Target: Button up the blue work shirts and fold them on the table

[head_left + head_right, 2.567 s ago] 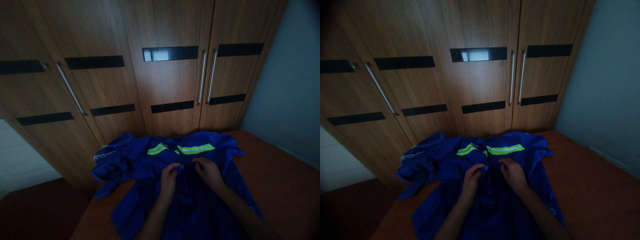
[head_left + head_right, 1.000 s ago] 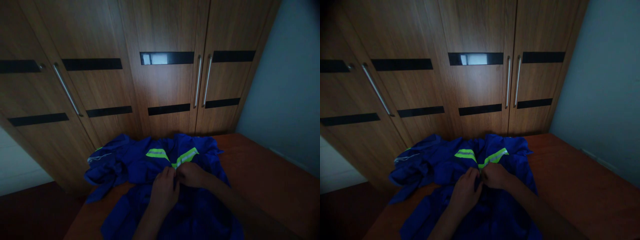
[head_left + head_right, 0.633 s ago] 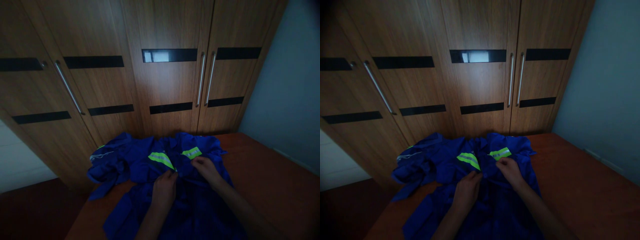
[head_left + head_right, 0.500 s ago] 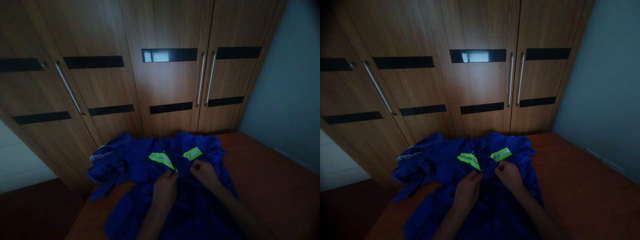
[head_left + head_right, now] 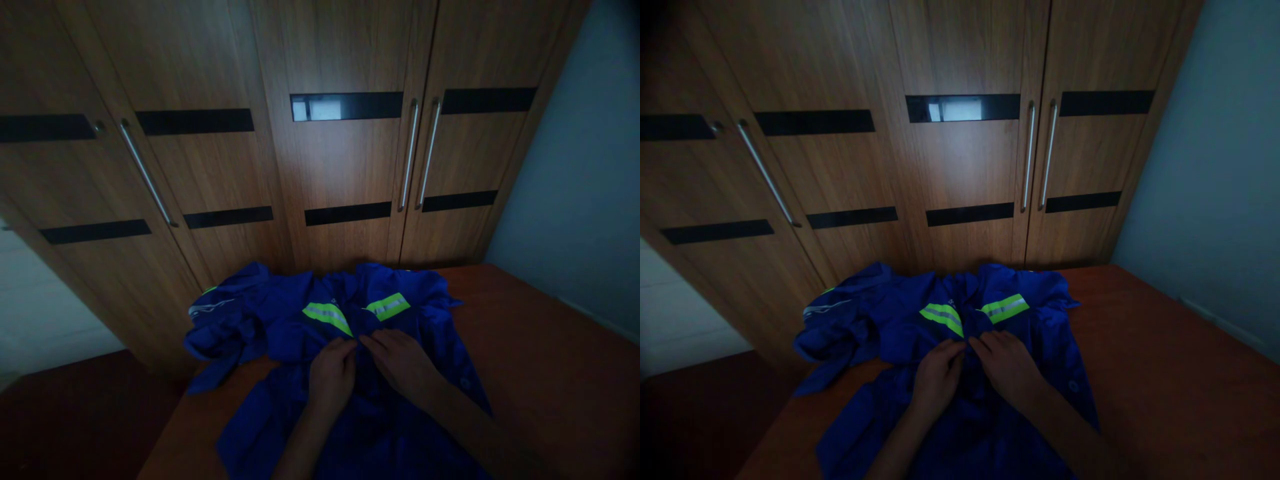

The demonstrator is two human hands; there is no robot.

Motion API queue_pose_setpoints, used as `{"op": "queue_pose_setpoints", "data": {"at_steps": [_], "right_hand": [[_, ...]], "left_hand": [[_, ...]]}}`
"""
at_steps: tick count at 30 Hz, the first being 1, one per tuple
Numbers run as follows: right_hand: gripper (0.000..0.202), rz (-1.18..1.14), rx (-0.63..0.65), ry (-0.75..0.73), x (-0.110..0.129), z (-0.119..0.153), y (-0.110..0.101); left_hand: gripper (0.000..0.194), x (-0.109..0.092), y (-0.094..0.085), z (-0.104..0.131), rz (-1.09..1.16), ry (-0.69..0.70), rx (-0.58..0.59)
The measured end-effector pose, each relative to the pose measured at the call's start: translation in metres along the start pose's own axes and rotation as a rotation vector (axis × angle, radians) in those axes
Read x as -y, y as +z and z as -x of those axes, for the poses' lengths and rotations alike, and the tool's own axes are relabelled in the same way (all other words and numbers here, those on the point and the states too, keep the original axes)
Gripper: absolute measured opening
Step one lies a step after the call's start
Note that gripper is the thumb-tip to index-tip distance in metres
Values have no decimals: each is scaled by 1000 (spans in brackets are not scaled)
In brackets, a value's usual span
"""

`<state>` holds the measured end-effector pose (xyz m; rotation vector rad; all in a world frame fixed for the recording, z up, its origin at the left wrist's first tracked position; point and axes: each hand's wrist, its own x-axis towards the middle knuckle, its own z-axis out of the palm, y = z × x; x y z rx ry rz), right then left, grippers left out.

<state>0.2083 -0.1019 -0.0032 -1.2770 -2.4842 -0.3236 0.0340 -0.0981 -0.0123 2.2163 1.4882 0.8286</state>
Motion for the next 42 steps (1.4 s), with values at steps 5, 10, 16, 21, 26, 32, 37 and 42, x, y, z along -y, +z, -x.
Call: {"op": "queue_pose_setpoints", "data": {"at_steps": [5, 10, 16, 21, 26, 32, 37, 42], "right_hand": [[35, 19, 42, -42, -5, -7, 3], [18, -6, 111, -33, -5, -13, -1], [16, -118, 167, -20, -10, -15, -7], [20, -111, 203, -34, -12, -14, -5], [17, -129, 239, -50, -12, -15, -4], [18, -188, 204, -40, -17, -16, -2], [24, -408, 79, 50, -23, -15, 11], [26, -637, -72, 270, -28, -15, 22]], "left_hand": [[30, 1, 2, 2, -39, 23, 17], [30, 2, 3, 3, -85, 30, 43], [34, 3, 3, 2, -108, 39, 44], [33, 0, 1, 2, -169, 42, 102], [27, -1, 1, 3, -211, 66, 113], [29, -1, 1, 3, -200, 67, 129], [34, 0, 1, 3, -155, 71, 90], [39, 1, 2, 5, -88, 57, 58]]}}
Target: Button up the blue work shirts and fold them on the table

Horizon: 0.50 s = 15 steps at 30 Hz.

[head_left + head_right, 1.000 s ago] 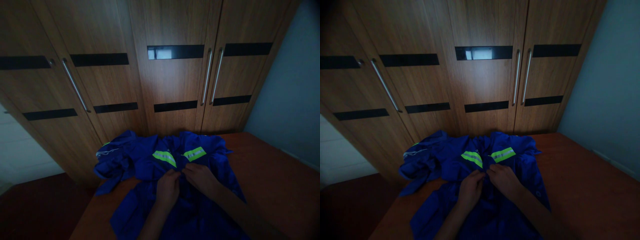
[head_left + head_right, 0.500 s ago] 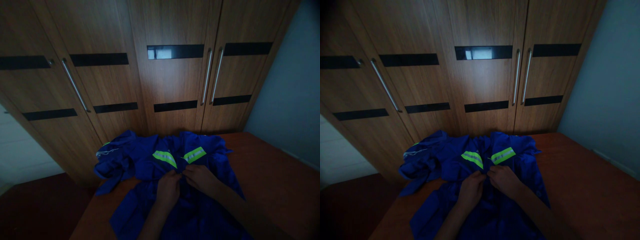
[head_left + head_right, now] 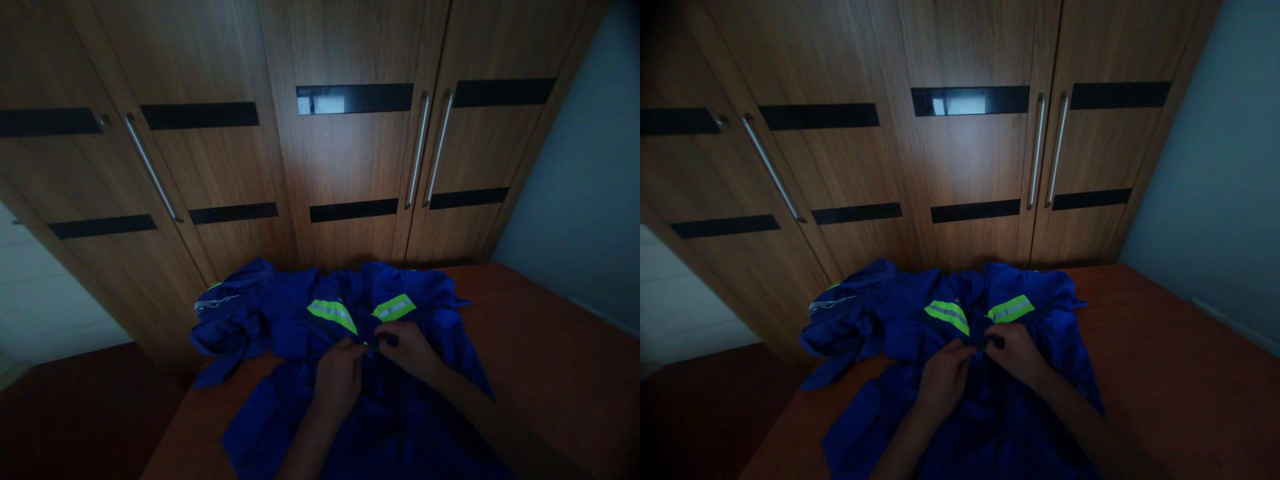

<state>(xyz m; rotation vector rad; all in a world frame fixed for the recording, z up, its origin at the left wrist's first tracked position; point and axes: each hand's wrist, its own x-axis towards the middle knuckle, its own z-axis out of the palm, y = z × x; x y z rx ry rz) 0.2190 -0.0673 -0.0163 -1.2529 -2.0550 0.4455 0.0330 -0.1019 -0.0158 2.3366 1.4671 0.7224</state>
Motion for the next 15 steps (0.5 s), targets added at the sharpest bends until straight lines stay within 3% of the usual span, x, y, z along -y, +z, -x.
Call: {"op": "queue_pose_setpoints", "data": {"at_steps": [4, 6, 8, 11, 13, 15], "right_hand": [[27, -74, -120, 64, -12, 0, -11], [26, -74, -246, 100, -23, 1, -26], [28, -77, -451, 191, -35, 3, -47], [31, -34, -675, 277, -54, 12, -78], [28, 82, -625, 227, -63, 20, -91], [25, 265, -453, 181, -68, 29, -95]], "left_hand": [[40, 1, -4, -3, 188, 0, -85], [33, 3, -10, -4, 328, -29, -225], [25, 8, -19, -3, 430, -93, -430], [18, 15, -33, 0, 447, -174, -648], [19, 17, -38, 3, 366, -168, -634], [20, 17, -38, 3, 203, -161, -504]]}}
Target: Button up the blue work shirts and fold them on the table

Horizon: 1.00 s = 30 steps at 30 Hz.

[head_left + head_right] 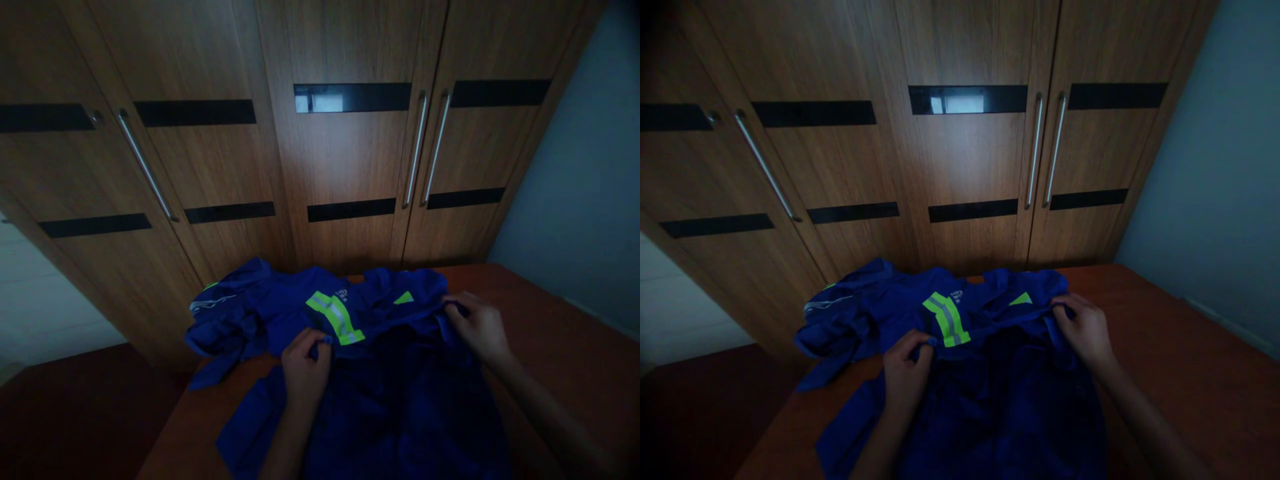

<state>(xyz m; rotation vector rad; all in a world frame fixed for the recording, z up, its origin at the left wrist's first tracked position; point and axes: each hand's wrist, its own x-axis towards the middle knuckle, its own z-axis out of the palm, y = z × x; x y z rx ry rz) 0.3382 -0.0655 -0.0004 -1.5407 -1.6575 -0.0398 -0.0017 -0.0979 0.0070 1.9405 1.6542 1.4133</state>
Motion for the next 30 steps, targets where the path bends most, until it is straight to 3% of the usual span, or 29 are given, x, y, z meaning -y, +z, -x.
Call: {"op": "queue_pose_setpoints", "data": {"at_steps": [4, 6, 9, 13, 17, 20, 23, 26, 30], "right_hand": [[20, 390, 369, -52, 6, 15, 4], [22, 487, 442, -90, 17, 19, 6], [30, 449, 415, -228, 41, 19, 5], [29, 268, 420, -439, 72, 19, 13], [21, 302, 472, -465, 82, 20, 39], [20, 273, 508, -431, 77, 19, 58], [24, 132, 421, -315, 72, 18, 72], [24, 7, 343, -225, 70, 18, 79], [27, -72, 376, -267, 72, 15, 80]], "left_hand": [[18, -3, 9, 0, -446, -52, 347], [17, -6, 12, 0, -587, -59, 439], [16, -16, 8, 2, -667, 13, 421], [27, -41, 4, 7, -593, 148, 351], [23, -57, 26, 8, -451, 233, 418], [20, -52, 51, 3, -468, 193, 503], [25, -38, 67, -3, -474, 144, 531], [22, -25, 72, -7, -360, 116, 493], [32, -14, 71, -9, -217, 124, 410]]}}
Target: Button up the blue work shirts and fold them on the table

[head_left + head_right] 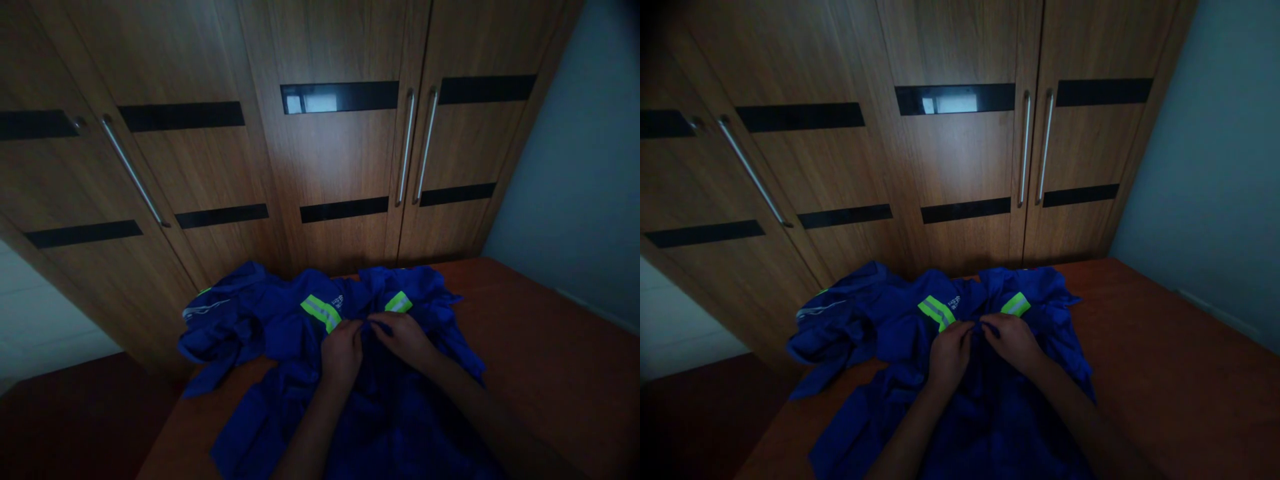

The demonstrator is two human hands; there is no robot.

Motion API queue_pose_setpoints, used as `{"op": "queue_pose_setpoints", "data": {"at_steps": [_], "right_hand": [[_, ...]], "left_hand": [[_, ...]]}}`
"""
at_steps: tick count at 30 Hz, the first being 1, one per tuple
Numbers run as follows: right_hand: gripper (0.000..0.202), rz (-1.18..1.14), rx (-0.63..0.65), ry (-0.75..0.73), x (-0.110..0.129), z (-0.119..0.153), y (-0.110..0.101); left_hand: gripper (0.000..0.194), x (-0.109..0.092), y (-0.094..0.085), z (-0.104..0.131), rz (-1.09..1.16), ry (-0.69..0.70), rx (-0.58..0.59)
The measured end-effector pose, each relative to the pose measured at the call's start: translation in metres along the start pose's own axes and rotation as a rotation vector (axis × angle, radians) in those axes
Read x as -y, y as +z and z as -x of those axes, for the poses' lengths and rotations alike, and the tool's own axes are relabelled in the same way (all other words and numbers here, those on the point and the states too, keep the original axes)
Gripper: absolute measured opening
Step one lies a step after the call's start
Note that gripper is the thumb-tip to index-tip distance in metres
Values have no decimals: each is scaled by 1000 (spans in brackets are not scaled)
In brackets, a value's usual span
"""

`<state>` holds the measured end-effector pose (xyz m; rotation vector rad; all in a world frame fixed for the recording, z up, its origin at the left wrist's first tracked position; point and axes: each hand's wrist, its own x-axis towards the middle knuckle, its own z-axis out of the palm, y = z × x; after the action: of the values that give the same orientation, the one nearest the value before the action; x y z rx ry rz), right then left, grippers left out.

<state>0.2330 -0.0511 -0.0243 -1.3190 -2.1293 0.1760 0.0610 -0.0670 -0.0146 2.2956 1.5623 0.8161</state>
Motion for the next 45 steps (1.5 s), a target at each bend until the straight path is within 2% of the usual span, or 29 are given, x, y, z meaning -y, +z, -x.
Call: {"op": "queue_pose_setpoints", "data": {"at_steps": [4, 8, 12, 16, 20, 23, 25, 27, 29, 31, 33, 35, 37, 39, 42, 45], "right_hand": [[31, 59, 54, -49, 5, -1, -3], [29, 180, 76, -26, 11, -1, -4], [28, 168, 59, -11, 12, -2, -2], [28, 131, 53, 8, 7, -1, 1], [29, 76, 58, 2, -8, 4, -3], [29, 63, 9, -4, -31, 9, -24], [30, 132, -90, 60, -53, 11, -50], [34, 272, -222, 203, -78, 14, -83], [37, 437, -329, 365, -102, 20, -118], [41, 563, -349, 483, -122, 30, -144], [44, 617, -278, 525, -135, 45, -153], [45, 563, -142, 481, -140, 63, -143], [45, 435, 9, 388, -137, 80, -118], [48, 335, 90, 313, -129, 94, -86], [52, 334, 26, 288, -109, 102, -48], [51, 339, -57, 309, -84, 96, -27]], "left_hand": [[35, 3, 0, 1, 30, 38, -17], [37, 3, 2, 3, 103, 41, -25], [37, 3, 3, 3, 137, 28, -31], [37, 4, 5, 3, 181, 22, -34], [32, 6, -1, -2, 419, -11, -118], [24, 9, -25, -10, 667, -94, -259], [19, 14, -54, -16, 772, -139, -377], [17, 23, -89, -20, 774, -149, -477], [17, 34, -125, -18, 648, -146, -578], [20, 48, -153, -8, 337, -124, -668], [22, 63, -163, 10, -38, -73, -608], [26, 79, -154, 32, -261, -75, -434], [29, 94, -129, 55, -334, -33, -202], [36, 104, -101, 74, -306, -22, -73], [50, 105, -71, 90, -196, -70, 33], [62, 91, -60, 92, -47, -95, 139]]}}
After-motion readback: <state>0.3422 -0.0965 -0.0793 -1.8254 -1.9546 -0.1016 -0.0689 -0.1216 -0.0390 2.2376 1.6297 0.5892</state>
